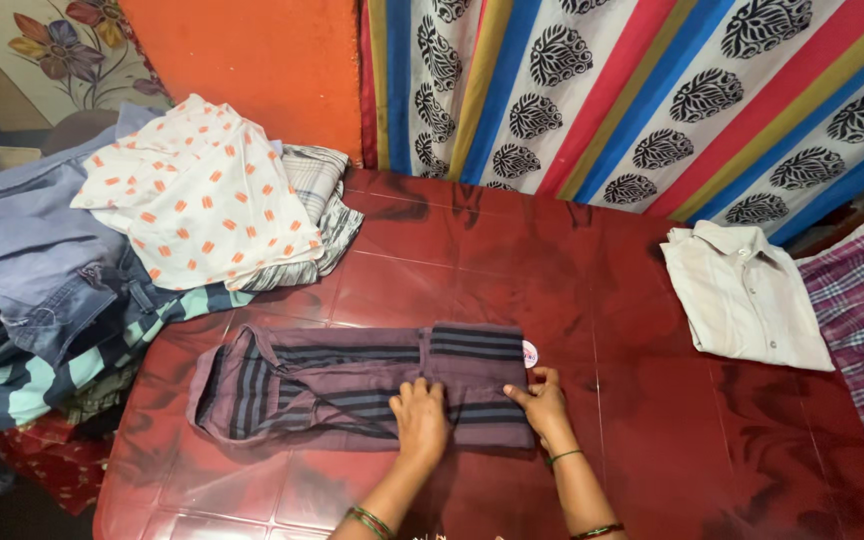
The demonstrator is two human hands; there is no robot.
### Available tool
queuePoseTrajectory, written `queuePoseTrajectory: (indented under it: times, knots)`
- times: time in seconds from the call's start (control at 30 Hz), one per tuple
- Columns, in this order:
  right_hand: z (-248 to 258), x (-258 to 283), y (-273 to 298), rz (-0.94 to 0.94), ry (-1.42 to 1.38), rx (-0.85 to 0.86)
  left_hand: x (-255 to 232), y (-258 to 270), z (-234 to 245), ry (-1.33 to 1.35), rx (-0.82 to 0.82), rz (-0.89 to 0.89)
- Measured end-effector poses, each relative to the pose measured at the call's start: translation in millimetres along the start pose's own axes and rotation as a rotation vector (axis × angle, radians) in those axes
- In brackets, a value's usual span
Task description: The person folds a shirt and a patterned blouse on a flat surface.
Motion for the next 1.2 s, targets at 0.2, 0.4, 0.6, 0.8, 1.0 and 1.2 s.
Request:
queuePoseTrajectory:
  times: [0.2,0.4,0.6,0.8,1.0,1.2]
  knots:
    - [1.0,10.9,10.8,-0.019,0.012,-0.008,16.9,-19.9,16.3,0.083,-0.052,0.045]
    - [1.6,10.0,10.4,0.008,0.020,-0.038,12.1,-20.8,12.5,0.007,0.136,0.115]
    - [3.0,9.3,9.3,0.020,0.072,-0.065,15.5,-15.7,15.1,0.113,0.034,0.157]
    - [5.9,13.2,15.0,0.049,0.149,-0.133,44.1,-26.9,-4.2,0.183,0.078,0.389]
    - [6.1,16.6,19.8,0.087,0.215,-0.161,35.6,-22.3,4.5,0.243,0.067,0.414]
    - [6.5,16.1,18.0,0.075,0.272,-0.174,34.5,-30.5,4.8,0.151,0.158,0.420]
Point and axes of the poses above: each hand's wrist, its own y-axis away from the middle knuckle, its own z-axis out of the back of the hand, x = y × z, the point moved 9 cm from there along -y, towards the middle knuckle, and after that the axes turned 6 degrees about y, right-handed, at the moved point
